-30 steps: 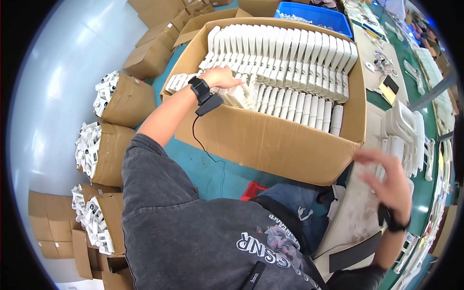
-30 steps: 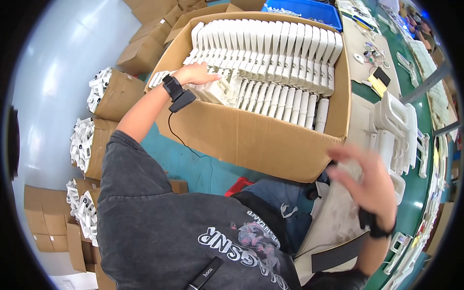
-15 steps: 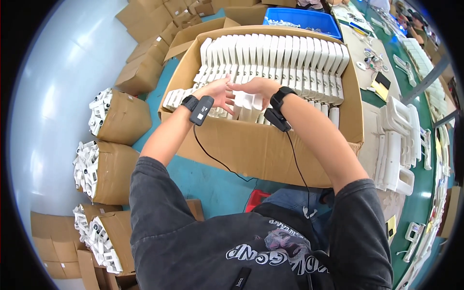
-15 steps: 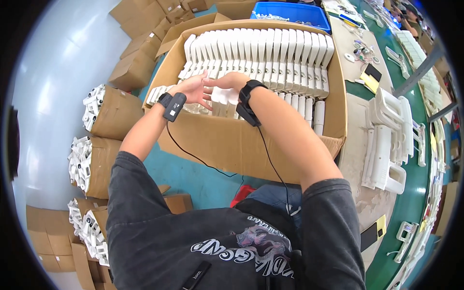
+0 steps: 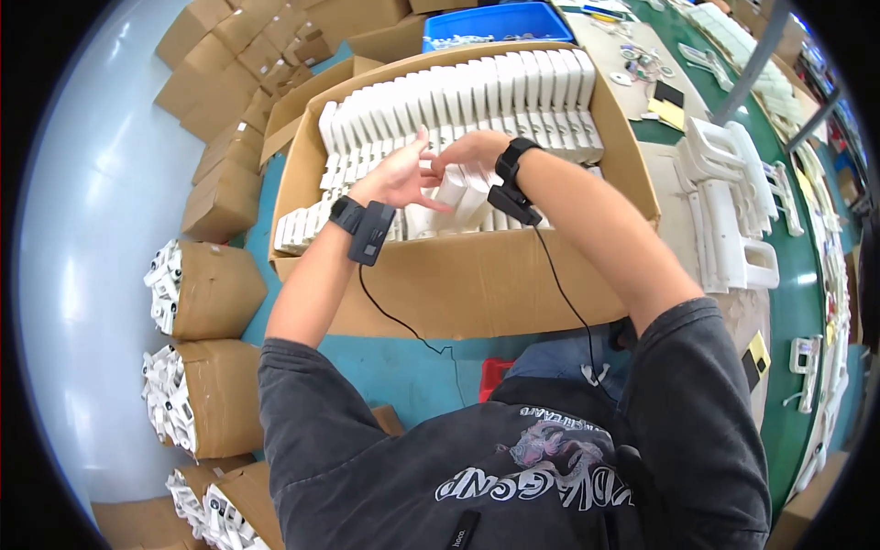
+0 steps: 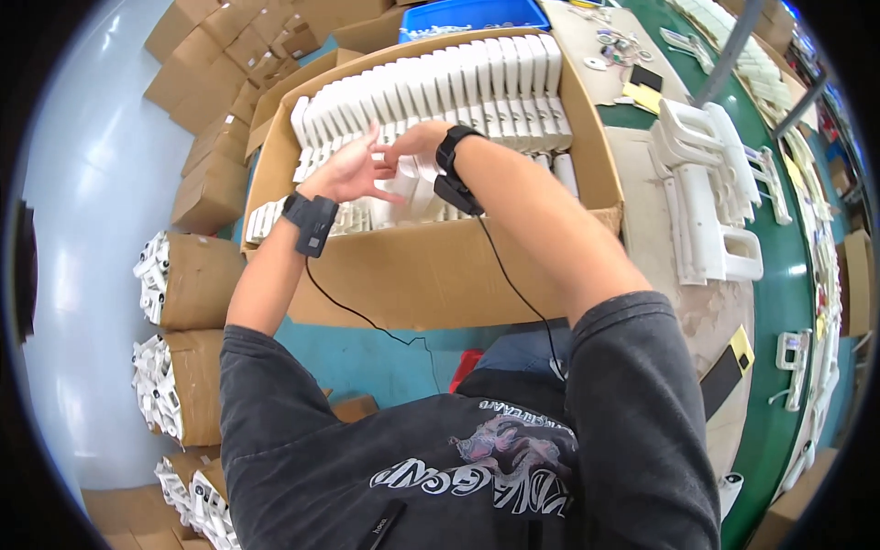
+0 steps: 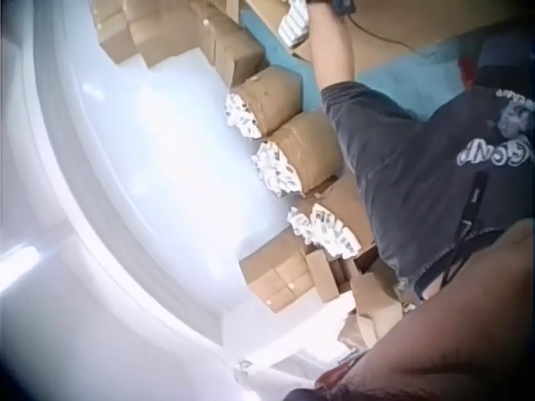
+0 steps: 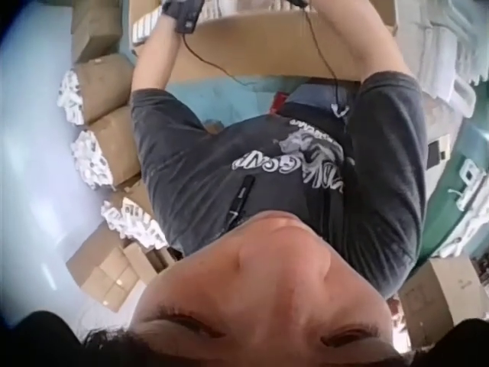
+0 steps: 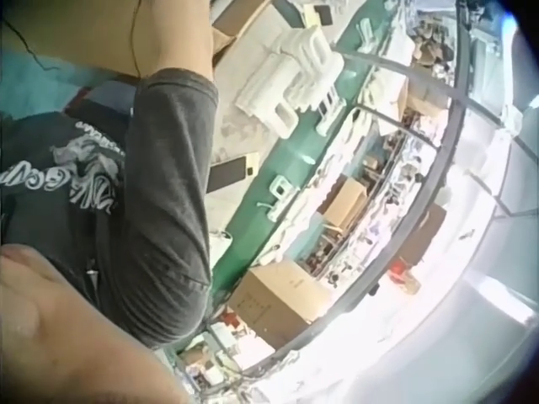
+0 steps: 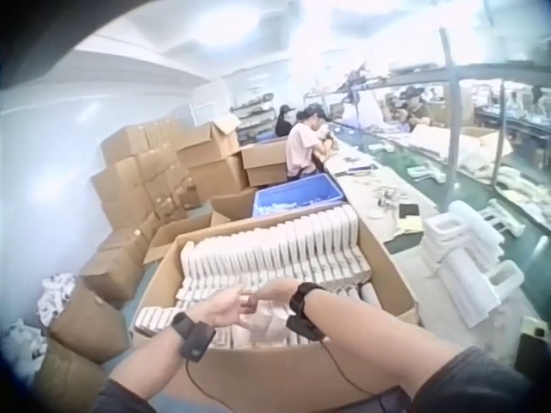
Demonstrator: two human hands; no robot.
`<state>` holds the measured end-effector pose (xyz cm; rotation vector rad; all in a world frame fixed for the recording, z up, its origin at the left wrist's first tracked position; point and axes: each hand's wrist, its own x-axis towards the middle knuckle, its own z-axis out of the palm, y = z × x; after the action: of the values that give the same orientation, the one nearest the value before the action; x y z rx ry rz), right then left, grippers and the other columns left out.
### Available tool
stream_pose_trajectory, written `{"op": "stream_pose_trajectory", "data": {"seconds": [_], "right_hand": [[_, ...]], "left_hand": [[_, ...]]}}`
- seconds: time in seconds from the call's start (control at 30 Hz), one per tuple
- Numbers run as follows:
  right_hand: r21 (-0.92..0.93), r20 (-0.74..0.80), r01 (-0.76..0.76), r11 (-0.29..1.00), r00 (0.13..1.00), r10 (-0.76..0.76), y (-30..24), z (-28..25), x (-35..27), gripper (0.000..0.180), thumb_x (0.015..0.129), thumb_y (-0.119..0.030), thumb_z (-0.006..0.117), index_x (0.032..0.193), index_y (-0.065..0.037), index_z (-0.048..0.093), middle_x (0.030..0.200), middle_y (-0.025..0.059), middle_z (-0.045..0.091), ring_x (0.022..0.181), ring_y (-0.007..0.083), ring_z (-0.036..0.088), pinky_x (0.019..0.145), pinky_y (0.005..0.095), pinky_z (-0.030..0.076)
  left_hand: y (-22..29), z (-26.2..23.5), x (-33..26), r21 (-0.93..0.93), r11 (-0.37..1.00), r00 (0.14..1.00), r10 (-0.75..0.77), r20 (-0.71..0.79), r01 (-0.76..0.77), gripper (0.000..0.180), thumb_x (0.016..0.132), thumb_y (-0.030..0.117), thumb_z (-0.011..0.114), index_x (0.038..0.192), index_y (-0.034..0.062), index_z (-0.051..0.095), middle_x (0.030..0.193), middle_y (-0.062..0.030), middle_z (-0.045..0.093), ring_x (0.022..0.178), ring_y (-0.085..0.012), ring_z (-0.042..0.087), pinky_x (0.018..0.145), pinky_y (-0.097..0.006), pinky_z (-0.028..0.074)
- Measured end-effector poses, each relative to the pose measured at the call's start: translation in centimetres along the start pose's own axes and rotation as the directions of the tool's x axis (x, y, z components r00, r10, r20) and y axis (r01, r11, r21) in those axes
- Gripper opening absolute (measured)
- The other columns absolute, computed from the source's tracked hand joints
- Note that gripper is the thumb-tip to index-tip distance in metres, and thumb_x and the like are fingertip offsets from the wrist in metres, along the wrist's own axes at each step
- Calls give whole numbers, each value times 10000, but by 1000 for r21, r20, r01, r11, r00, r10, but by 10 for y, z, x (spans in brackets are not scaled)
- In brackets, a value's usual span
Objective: The person applies small black pads to the internal components of white plastic sprayers, fits the two halves of the sprayer housings together, and stacks the assembled units on the workbench.
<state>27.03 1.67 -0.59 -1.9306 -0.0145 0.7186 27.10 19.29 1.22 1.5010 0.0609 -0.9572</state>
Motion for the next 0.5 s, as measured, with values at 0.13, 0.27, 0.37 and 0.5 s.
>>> {"op": "stream_pose_trajectory", "data": {"seconds": [0.13, 0.27, 0.37, 0.5], "right_hand": [[192, -50, -89, 977, 994, 100, -3, -57, -60, 268, 734, -215, 754, 969, -104, 693, 972, 52, 706, 892, 175, 674, 689, 331, 543], [345, -90, 69, 936, 995, -40, -4, -121, -148, 423, 791, -325, 738, 1090, -36, 658, 1055, 86, 700, 908, 171, 684, 816, 364, 569], [441, -230, 105, 891, 973, -1, 13, -166, -236, 459, 869, -288, 706, 1209, 3, 603, 1150, 99, 682, 994, 175, 675, 889, 342, 555], [539, -347, 191, 821, 938, 10, 85, -221, -359, 534, 911, -258, 615, 1328, 65, 527, 1302, 188, 628, 1150, 263, 627, 1065, 376, 450]], "left_hand": [[36, 18, -16, 441, 828, 901, 424, -89, -346, 631, 997, 546, 510, 1324, 7, 543, 1204, -111, 570, 1101, -222, 539, 867, -404, 515], [50, 30, -20, 586, 652, 729, 669, -147, -481, 578, 987, 468, 571, 1346, 17, 538, 1205, -69, 597, 1116, -136, 514, 944, -296, 419], [53, 80, -22, 364, 787, 812, 571, -121, -499, 682, 981, 514, 569, 1411, 2, 437, 1344, -109, 498, 1194, -211, 491, 985, -361, 421], [44, 190, -40, -30, 865, 849, 497, 179, -500, 758, 966, 572, 560, 1448, 17, 375, 1371, -128, 439, 1222, -236, 461, 1003, -442, 426]]}}
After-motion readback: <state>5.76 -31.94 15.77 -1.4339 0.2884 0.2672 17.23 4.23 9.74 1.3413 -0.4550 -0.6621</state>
